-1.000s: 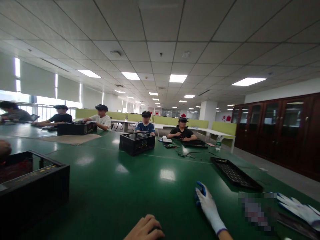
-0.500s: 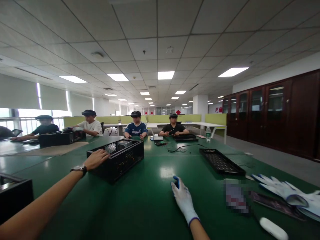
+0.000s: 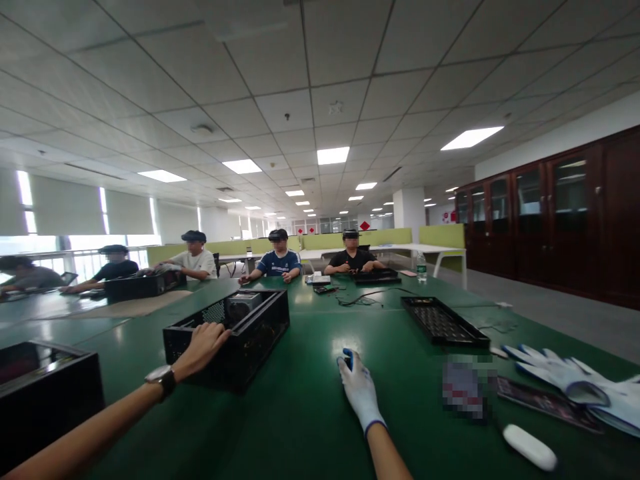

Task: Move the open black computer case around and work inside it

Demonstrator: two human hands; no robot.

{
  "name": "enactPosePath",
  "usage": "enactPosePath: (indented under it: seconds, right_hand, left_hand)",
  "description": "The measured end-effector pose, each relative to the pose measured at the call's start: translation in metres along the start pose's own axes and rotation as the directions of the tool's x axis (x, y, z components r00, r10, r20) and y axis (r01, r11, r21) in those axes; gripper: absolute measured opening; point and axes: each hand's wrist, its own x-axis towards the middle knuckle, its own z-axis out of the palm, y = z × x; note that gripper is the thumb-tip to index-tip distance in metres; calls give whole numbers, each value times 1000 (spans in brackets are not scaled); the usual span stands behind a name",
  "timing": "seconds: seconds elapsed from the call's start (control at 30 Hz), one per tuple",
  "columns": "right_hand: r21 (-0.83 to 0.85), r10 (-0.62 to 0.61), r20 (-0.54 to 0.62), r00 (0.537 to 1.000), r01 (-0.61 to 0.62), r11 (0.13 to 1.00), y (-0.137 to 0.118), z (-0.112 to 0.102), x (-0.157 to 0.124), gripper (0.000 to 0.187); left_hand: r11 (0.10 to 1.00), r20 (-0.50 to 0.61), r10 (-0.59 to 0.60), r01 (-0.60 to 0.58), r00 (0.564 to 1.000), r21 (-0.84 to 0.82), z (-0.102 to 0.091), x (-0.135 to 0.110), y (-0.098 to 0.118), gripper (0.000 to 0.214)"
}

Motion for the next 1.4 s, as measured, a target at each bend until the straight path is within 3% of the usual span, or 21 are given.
enactPosePath:
  seconds: [0.1, 0.2, 0.23, 0.3, 0.33, 0.4, 0.47, 0.53, 0.6, 0.67, 0.77, 0.83, 0.97, 1.03, 1.13, 1.2, 1.23, 1.3, 1.33, 1.4]
  right_hand:
    - [35, -15, 27, 1000, 14, 999, -8, -8, -13, 47]
    - [68, -26, 64, 998, 22, 997, -6, -21, -34, 52]
    - [92, -28, 84, 996, 20, 996, -3, -27, -43, 53]
    - [151, -24, 130, 991, 4, 989, 7, -41, -60, 57]
    - [175, -18, 151, 988, -9, 985, 12, -49, -68, 59]
    - [190, 16, 174, 985, -50, 981, 20, -66, -84, 62]
    - [164, 86, 164, 983, -113, 980, 23, -82, -99, 65]
    - [129, 168, 129, 977, -184, 974, 22, -94, -112, 70]
    - [91, 212, 91, 973, -220, 971, 20, -102, -125, 71]
    - [69, 215, 75, 974, -220, 973, 19, -105, -137, 67]
    - [63, 226, 79, 971, -231, 971, 20, -108, -151, 64]
    - [54, 285, 96, 954, -291, 955, 20, -114, -156, 74]
    - [182, 414, 65, 908, -418, 890, -5, -129, -144, 117]
    - [275, 329, 52, 943, -330, 903, -40, -137, -132, 117]
    - [279, -15, 117, 993, -19, 960, -116, -139, -115, 82]
    - [183, -210, 278, 937, 163, 970, -172, -125, -104, 59]
    - [135, -313, 390, 866, 282, 950, -197, -112, -99, 47]
    - [-5, -484, 531, 695, 574, 819, -239, -73, -92, 29]
    - [-76, -515, 617, 595, 696, 714, -256, -50, -89, 29]
    - [-101, -434, 834, 341, 868, 487, -281, 0, -89, 37]
  left_hand:
    - [998, 23, 47, -46, 999, -46, -34, -61, 38, 49]
    - [979, 149, 120, -92, 982, -183, -91, -134, 78, 46]
    - [958, 253, 186, -118, 949, -262, -114, -155, 90, 45]
    - [900, 438, 317, -122, 842, -418, -160, -183, 108, 44]
    - [865, 480, 369, -106, 796, -490, -179, -188, 113, 47]
    - [832, 489, 429, -121, 759, -542, -197, -181, 115, 45]
    - [837, 462, 464, -204, 756, -508, -186, -160, 107, 48]
    - [874, 499, 458, -272, 736, -402, -152, -137, 96, 73]
    - [940, 582, 339, -246, 740, -235, -112, -119, 87, 92]
    - [980, 597, 196, -171, 778, -100, -79, -108, 83, 94]
    - [992, 559, 128, -113, 819, -62, -54, -105, 80, 88]
    - [991, 556, 135, -112, 820, -76, -48, -108, 78, 84]
    - [980, 539, 197, -147, 819, -134, -56, -111, 77, 74]
    - [971, 505, 235, -180, 831, -155, -73, -112, 77, 70]
    - [949, 407, 309, -255, 860, -183, -113, -116, 71, 68]
    - [936, 341, 342, -286, 876, -205, -143, -121, 61, 69]
    - [933, 321, 346, -286, 882, -220, -157, -125, 54, 69]
    - [930, 307, 339, -267, 889, -253, -180, -133, 39, 71]
    - [930, 310, 332, -254, 891, -265, -188, -138, 32, 73]
    - [936, 330, 313, -231, 891, -265, -198, -150, 18, 77]
